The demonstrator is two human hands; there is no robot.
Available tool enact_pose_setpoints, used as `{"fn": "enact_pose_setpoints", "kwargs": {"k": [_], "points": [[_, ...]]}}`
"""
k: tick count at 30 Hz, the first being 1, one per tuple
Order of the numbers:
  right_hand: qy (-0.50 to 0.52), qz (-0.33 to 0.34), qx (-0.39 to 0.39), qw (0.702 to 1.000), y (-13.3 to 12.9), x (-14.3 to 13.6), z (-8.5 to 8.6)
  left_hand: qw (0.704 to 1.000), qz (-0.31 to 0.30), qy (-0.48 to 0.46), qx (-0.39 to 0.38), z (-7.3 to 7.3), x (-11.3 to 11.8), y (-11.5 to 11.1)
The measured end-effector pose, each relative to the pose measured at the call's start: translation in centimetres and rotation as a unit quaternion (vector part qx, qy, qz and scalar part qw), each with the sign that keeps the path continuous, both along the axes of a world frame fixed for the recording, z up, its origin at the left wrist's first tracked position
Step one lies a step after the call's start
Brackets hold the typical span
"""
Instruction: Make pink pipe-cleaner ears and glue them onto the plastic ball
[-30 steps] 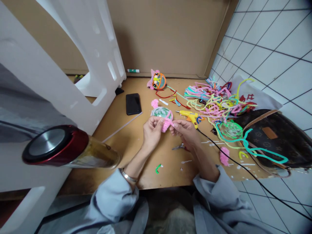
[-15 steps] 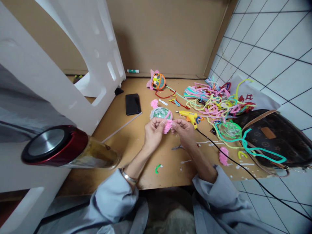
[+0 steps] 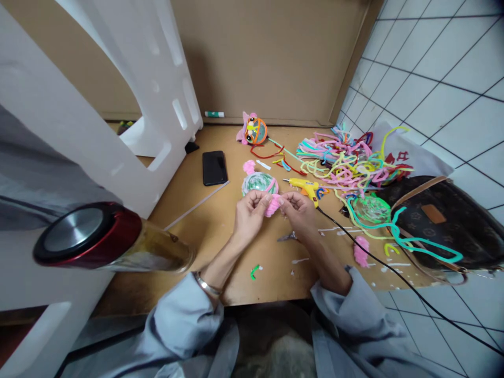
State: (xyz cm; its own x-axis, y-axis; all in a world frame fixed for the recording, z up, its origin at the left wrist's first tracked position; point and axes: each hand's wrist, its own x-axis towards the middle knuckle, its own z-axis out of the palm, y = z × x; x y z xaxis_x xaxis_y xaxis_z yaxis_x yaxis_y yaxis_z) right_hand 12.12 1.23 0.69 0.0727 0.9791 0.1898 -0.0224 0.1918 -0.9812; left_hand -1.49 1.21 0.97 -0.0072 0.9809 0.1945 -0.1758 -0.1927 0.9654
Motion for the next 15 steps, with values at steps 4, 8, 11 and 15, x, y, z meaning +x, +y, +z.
{"fn": "enact_pose_setpoints", "kwargs": {"k": [4, 8, 11, 15], "points": [[-0.015, 0.022, 0.013, 1.0, -0.04, 0.18, 0.3, 1.0, -0.004, 0.013, 0.002, 0.03, -0.08, 0.03], [-0.026, 0.018, 0.024, 0.999, -0.07, 0.19, 0.38, 1.0, -0.007, 0.013, 0.005, 0.1, -0.12, 0.1], [-0.007, 0.029, 0.029, 0.999, -0.06, 0.1, 0.37, 1.0, 0.005, -0.002, -0.002, 0.21, -0.21, 0.18], [0.008, 0.035, 0.02, 0.999, 0.0, 0.06, 0.24, 1.0, 0.012, -0.005, -0.001, 0.06, -0.37, 0.26]]}}
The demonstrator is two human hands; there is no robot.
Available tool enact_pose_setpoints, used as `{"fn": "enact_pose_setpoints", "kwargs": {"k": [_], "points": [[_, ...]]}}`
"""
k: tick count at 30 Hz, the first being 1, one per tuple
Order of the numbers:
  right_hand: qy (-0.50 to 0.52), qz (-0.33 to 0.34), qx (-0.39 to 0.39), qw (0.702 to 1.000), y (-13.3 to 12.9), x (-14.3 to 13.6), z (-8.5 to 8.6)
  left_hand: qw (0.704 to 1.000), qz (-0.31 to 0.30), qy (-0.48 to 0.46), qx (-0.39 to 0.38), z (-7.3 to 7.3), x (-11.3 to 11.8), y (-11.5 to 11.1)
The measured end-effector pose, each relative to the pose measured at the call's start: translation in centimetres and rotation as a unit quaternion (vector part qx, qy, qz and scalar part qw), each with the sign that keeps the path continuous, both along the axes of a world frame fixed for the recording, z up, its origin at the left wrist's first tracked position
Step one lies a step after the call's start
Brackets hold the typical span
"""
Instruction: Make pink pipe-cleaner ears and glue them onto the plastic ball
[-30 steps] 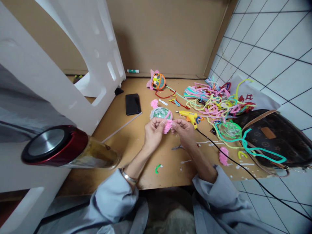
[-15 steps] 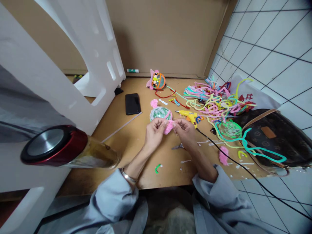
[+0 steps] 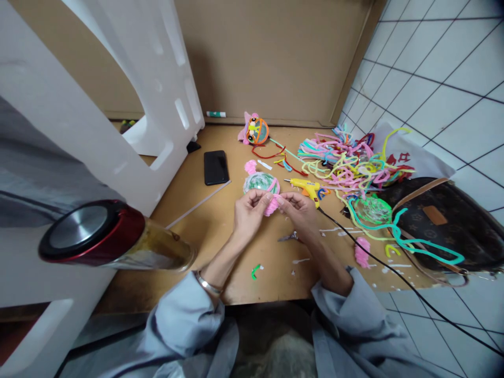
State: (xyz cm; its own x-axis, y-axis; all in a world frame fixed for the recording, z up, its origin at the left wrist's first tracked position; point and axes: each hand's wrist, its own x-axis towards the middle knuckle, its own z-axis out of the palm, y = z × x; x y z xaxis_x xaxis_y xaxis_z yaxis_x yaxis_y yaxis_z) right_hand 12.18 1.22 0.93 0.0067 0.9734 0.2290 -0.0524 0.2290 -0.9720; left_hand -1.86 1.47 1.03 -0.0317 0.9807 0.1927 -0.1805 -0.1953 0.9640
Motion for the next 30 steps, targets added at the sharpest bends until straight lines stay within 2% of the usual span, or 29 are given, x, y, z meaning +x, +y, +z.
{"fn": "enact_pose_setpoints", "kwargs": {"k": [4, 9, 13, 24, 30], "points": [[-0.01, -0.021, -0.002, 1.0, 0.0, 0.1, -0.1, 0.999, 0.008, 0.024, 0.027, -0.5, -0.1, 0.1], [0.014, -0.038, -0.005, 0.999, -0.1, 0.3, 0.1, 1.0, 0.006, 0.003, 0.024, -0.8, -0.3, 0.3], [0.011, -0.041, 0.004, 0.999, -0.1, 0.2, 0.2, 0.999, -0.009, 0.029, 0.027, -0.6, -0.1, 0.1], [-0.006, -0.017, 0.018, 1.0, -0.1, 0.4, 0.1, 0.998, 0.001, 0.055, 0.014, -0.2, -0.5, 0.1], [0.003, -0.028, 0.01, 1.0, -0.4, 0.2, 0.4, 1.0, 0.009, -0.025, 0.006, 0.2, 0.1, -0.1]]}}
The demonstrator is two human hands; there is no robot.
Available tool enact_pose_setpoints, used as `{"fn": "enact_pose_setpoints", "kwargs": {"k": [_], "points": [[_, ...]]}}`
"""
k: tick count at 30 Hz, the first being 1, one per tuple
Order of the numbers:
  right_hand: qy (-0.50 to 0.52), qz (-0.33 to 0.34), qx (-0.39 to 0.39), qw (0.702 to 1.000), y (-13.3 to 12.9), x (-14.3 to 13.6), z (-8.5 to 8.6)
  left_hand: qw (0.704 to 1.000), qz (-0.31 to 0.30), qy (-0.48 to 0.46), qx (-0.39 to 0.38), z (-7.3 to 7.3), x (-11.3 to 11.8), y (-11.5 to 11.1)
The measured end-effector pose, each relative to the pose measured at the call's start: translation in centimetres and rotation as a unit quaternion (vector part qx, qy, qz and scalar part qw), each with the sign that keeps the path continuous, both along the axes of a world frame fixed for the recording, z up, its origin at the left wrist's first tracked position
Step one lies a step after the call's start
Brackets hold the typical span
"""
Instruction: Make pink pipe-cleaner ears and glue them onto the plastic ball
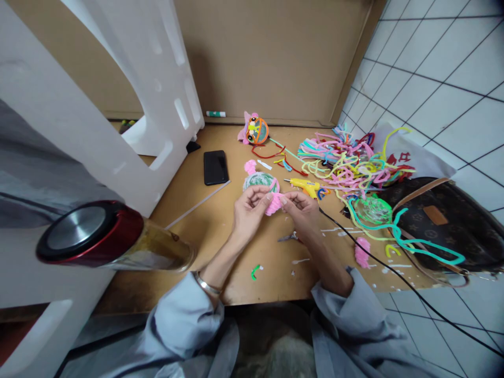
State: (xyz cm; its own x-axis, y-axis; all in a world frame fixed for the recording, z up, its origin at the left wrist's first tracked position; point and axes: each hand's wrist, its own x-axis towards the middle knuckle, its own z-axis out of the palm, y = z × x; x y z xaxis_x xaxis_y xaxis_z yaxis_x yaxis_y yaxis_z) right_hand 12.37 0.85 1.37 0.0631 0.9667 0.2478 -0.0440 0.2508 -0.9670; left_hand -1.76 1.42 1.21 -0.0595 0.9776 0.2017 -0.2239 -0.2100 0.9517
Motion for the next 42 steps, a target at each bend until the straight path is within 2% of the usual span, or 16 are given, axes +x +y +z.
{"fn": "enact_pose_setpoints", "kwargs": {"k": [7, 13, 16, 21, 24, 26, 30, 33, 37, 40, 42], "points": [[0.002, 0.015, -0.023, 1.0, -0.1, -0.2, 0.2, 1.0, 0.017, -0.019, -0.011, -0.4, -0.1, 0.4], [0.025, 0.01, -0.028, 0.999, 0.2, 0.0, -0.3, 0.997, -0.04, -0.049, -0.042, -0.4, 0.0, 0.4], [0.067, 0.036, -0.056, 0.996, 0.3, 0.2, -0.4, 0.997, -0.054, -0.043, -0.039, -0.2, -0.1, 0.3], [0.139, 0.112, -0.171, 0.969, 0.4, 0.3, 0.0, 1.0, -0.021, 0.011, -0.008, -0.6, -0.5, 0.4], [0.13, 0.121, -0.198, 0.964, 0.3, 0.4, 0.1, 0.998, 0.012, 0.062, 0.023, -1.0, -0.5, 0.4], [0.13, 0.127, -0.198, 0.963, 0.2, 0.4, 0.1, 0.997, 0.013, 0.075, 0.03, -1.2, -0.5, 0.3], [0.12, 0.148, -0.173, 0.966, 0.2, 0.6, 0.0, 0.999, -0.008, 0.048, 0.004, -0.9, -0.4, 0.3], [0.078, 0.127, -0.131, 0.98, 0.4, 0.9, 0.0, 0.999, -0.031, 0.017, -0.014, -0.5, -0.5, 0.5], [-0.036, 0.031, -0.015, 0.999, 0.7, 1.3, -0.1, 0.996, -0.079, -0.012, -0.039, -0.1, -0.5, 0.5], [-0.117, -0.058, 0.065, 0.989, 0.8, 1.5, -0.2, 0.989, -0.133, -0.026, -0.063, 0.1, -0.5, 0.3], [-0.158, -0.09, 0.105, 0.978, 0.7, 1.5, -0.2, 0.984, -0.159, -0.029, -0.075, 0.2, -0.4, 0.1]]}}
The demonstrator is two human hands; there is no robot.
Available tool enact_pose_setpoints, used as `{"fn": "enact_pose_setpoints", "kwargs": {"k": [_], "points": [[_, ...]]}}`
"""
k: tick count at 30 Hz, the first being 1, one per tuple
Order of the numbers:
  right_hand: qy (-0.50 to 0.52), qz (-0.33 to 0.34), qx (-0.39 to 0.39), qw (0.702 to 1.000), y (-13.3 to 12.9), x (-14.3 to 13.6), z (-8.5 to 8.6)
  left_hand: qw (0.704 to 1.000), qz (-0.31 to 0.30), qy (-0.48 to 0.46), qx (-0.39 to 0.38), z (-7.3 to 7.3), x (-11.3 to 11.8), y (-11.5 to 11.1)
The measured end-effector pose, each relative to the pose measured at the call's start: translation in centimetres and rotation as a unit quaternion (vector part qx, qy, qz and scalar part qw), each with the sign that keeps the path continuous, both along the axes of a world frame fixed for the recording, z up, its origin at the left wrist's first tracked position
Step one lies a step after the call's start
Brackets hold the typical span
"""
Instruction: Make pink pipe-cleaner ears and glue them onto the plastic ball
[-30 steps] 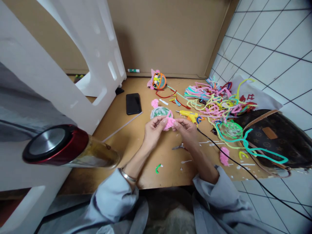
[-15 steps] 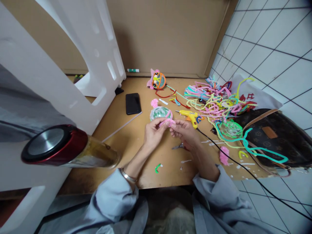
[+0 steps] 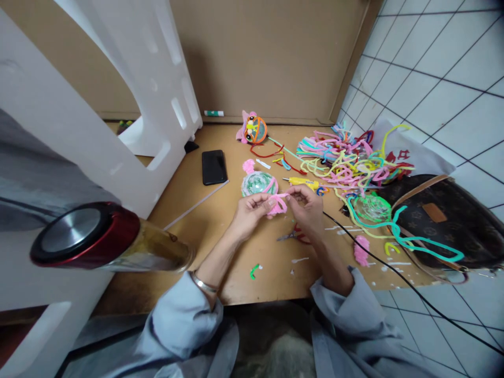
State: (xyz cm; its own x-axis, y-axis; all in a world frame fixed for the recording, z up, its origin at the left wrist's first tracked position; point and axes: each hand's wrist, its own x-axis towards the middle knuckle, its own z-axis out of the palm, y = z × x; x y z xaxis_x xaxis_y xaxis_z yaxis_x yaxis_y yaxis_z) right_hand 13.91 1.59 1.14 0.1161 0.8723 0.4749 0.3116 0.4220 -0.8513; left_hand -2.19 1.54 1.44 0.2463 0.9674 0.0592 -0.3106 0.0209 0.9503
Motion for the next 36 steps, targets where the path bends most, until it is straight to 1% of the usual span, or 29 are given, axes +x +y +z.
{"fn": "enact_pose_setpoints", "kwargs": {"k": [5, 10, 14, 17, 21, 28, 32, 36], "points": [[-0.077, -0.03, 0.061, 0.995, -0.2, 0.0, -0.1, 0.999, -0.047, 0.01, -0.012, 0.3, -0.1, -0.2], [-0.091, -0.069, 0.083, 0.99, -0.3, -0.1, -0.2, 0.996, -0.094, 0.009, -0.004, 0.6, 0.0, -0.4], [-0.099, -0.061, 0.108, 0.987, -0.2, -0.1, -0.4, 0.995, -0.101, 0.009, 0.007, 0.6, 0.1, -0.5], [-0.1, -0.051, 0.102, 0.988, -0.2, -0.2, -0.6, 0.996, -0.086, 0.005, 0.018, 0.4, 0.1, -0.4], [-0.101, -0.036, 0.093, 0.99, -0.3, -0.4, -0.7, 0.998, -0.049, -0.009, 0.037, 0.0, 0.2, -0.2], [-0.119, 0.02, 0.126, 0.985, -0.4, -0.8, -0.9, 0.998, 0.022, -0.036, 0.048, -0.9, 0.3, 0.1], [-0.11, 0.051, 0.129, 0.984, -0.5, -1.1, -0.9, 0.994, 0.058, -0.064, 0.06, -1.0, 0.4, 0.1], [-0.105, 0.07, 0.112, 0.986, -0.8, -1.3, -0.7, 0.992, 0.088, -0.073, 0.057, -0.9, 0.5, 0.3]]}}
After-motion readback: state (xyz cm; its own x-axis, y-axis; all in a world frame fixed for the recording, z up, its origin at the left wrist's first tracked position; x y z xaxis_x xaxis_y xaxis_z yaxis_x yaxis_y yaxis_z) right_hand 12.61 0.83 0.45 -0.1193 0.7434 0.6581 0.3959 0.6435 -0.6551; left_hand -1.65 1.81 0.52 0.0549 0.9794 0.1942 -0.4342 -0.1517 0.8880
